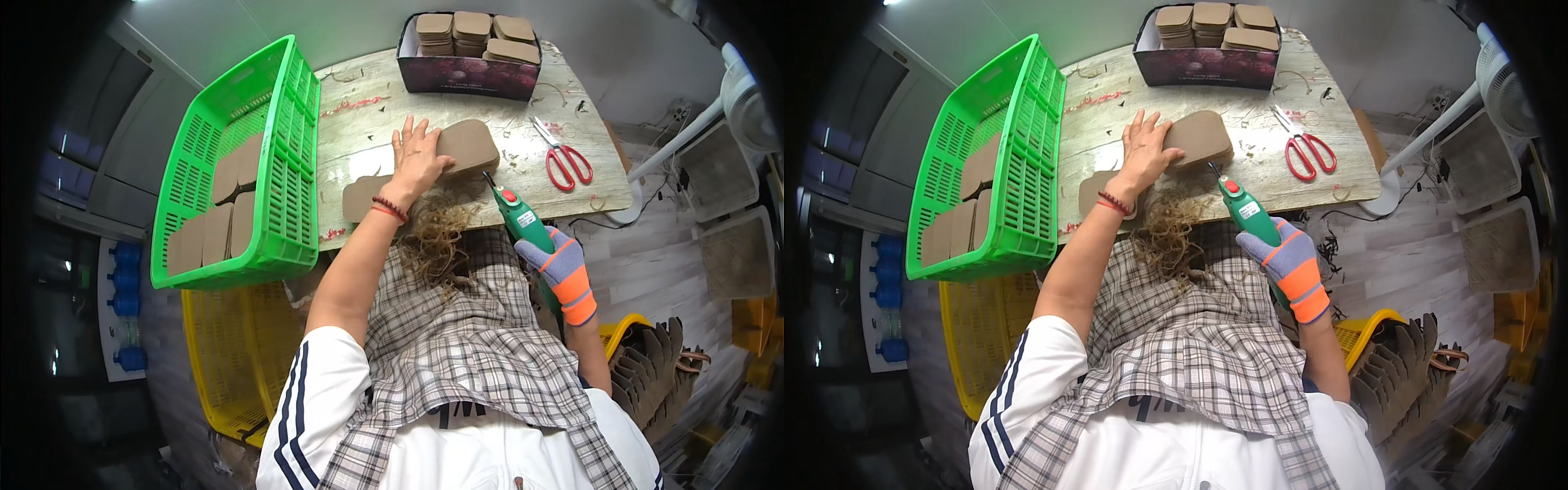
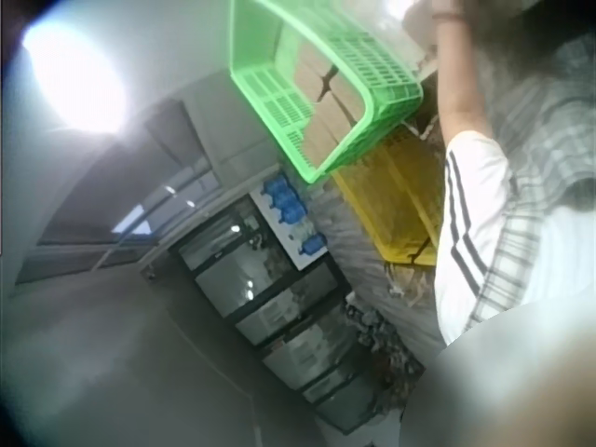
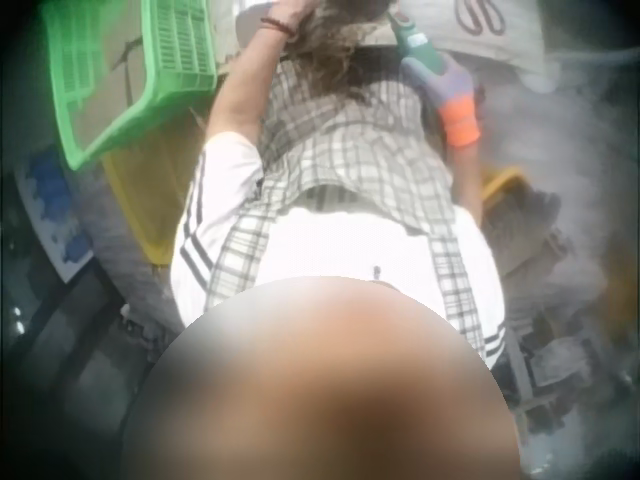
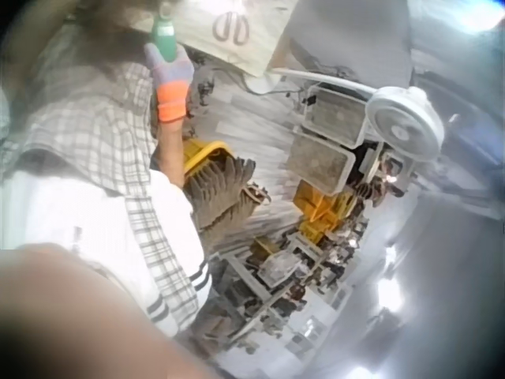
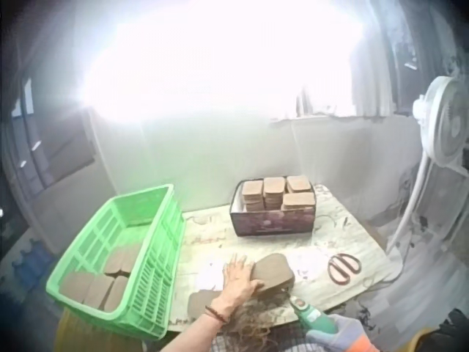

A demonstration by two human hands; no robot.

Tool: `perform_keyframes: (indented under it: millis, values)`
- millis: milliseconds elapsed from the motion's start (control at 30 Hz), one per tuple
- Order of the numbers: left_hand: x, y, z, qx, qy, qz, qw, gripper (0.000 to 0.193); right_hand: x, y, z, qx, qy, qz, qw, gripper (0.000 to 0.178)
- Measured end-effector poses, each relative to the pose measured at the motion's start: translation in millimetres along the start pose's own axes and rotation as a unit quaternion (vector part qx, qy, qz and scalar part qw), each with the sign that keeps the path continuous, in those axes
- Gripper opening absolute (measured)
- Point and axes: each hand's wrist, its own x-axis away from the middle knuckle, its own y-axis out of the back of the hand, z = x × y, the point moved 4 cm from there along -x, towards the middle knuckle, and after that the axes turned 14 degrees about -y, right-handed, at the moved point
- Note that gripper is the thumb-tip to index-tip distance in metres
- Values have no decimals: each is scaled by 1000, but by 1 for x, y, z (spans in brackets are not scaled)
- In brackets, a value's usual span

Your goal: The person uses a handheld rotary tool to smooth the edges of small brown cardboard pieces. They pick up each piece from a green basket, run the tool along the edges, and place the finished pieces on the table.

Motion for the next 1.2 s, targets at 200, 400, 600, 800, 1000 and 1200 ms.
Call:
perform_keyframes:
  millis: [200,400,600,800,1000,1200]
  values:
    - [2,20,-18,37,10,-162,986,48,-1,2,-1,-31,-2,-9,999,38]
    - [15,27,-21,478,128,-252,832,27,-3,1,-8,-76,-7,-2,997,32]
    - [32,26,-52,773,178,-405,454,32,4,-3,9,-92,7,19,996,29]
    - [29,14,-71,836,190,-419,299,38,12,-10,23,-88,23,59,994,26]
    - [28,6,-76,850,185,-411,275,39,19,-13,27,-101,5,66,993,24]
    - [37,0,-90,840,185,-384,336,34,18,-9,28,-109,0,55,993,24]
